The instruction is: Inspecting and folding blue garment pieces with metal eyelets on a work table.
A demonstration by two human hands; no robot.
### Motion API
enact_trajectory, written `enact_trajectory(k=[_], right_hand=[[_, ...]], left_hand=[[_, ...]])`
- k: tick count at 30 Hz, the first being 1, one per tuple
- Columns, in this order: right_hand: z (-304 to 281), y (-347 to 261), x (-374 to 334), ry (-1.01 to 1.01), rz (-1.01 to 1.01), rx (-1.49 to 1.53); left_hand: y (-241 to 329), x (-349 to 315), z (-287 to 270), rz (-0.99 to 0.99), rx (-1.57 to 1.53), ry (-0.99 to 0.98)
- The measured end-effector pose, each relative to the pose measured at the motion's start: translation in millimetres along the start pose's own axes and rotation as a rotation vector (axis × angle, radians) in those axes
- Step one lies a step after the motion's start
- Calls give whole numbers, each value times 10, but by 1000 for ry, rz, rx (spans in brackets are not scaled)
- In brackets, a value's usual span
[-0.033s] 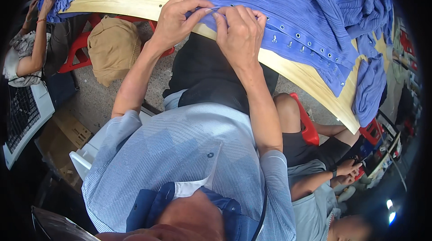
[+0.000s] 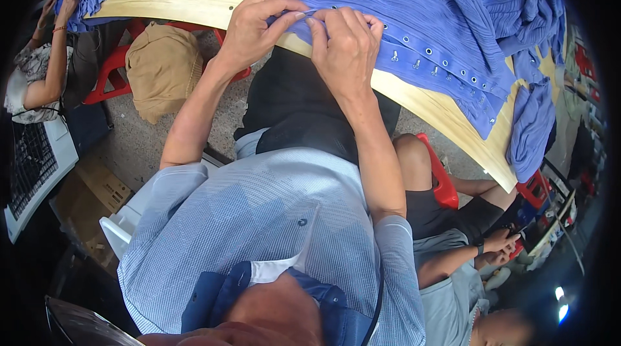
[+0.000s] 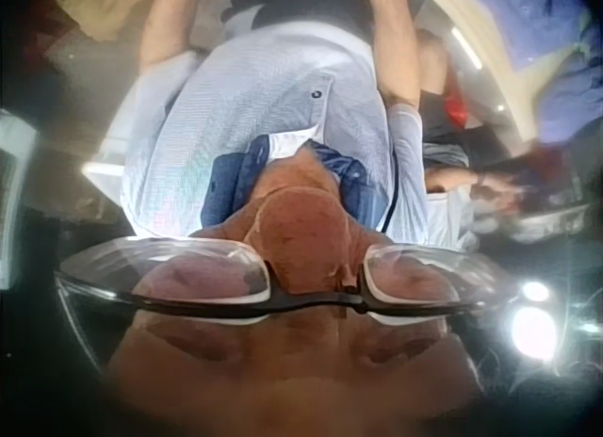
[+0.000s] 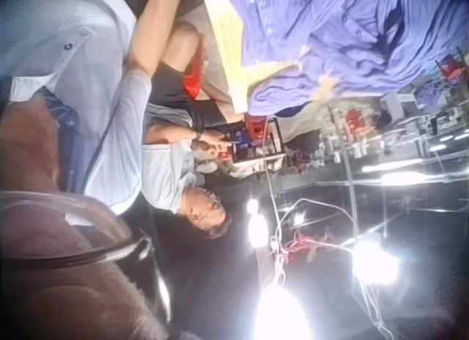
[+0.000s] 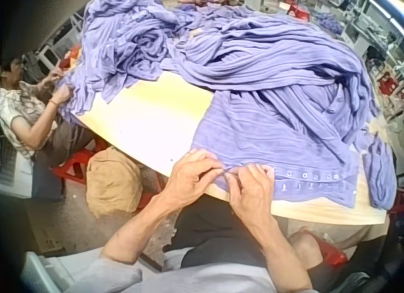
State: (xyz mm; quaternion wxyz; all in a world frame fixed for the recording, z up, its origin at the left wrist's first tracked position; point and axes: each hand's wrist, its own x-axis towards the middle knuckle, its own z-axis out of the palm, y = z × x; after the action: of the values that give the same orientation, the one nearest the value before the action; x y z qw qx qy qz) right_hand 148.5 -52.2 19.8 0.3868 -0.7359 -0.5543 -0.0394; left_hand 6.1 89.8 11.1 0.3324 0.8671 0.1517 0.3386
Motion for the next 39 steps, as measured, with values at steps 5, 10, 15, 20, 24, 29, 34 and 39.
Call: enact_trajectory(k=[5,10,15,20,24,29,34,39], right_hand=[[13,24,-11,38,-46,-58],[3,1,35,7,-20,-87],[-54,61,107,-9,-207,-150],[-50,106,70,3,-275,-100],[-4,86,-27,22,-171,-3],[26,40,-36,41,-78,-4],[14,8,-16,11,-10,34],[19,16,-24,-9,54,38]], left_hand=[[44,5,22,-9,76,-37],[43,-13,17,6,104,-27],[0,5,-52,-5,16,-90],[39,12,-62,-18,18,-92],[28,22,-43,-39,6,-92],[19,26,-77,-57,-34,-115],[10,15,-84,-59,-39,-113],[-34,-7,-39,7,-10,-89]])
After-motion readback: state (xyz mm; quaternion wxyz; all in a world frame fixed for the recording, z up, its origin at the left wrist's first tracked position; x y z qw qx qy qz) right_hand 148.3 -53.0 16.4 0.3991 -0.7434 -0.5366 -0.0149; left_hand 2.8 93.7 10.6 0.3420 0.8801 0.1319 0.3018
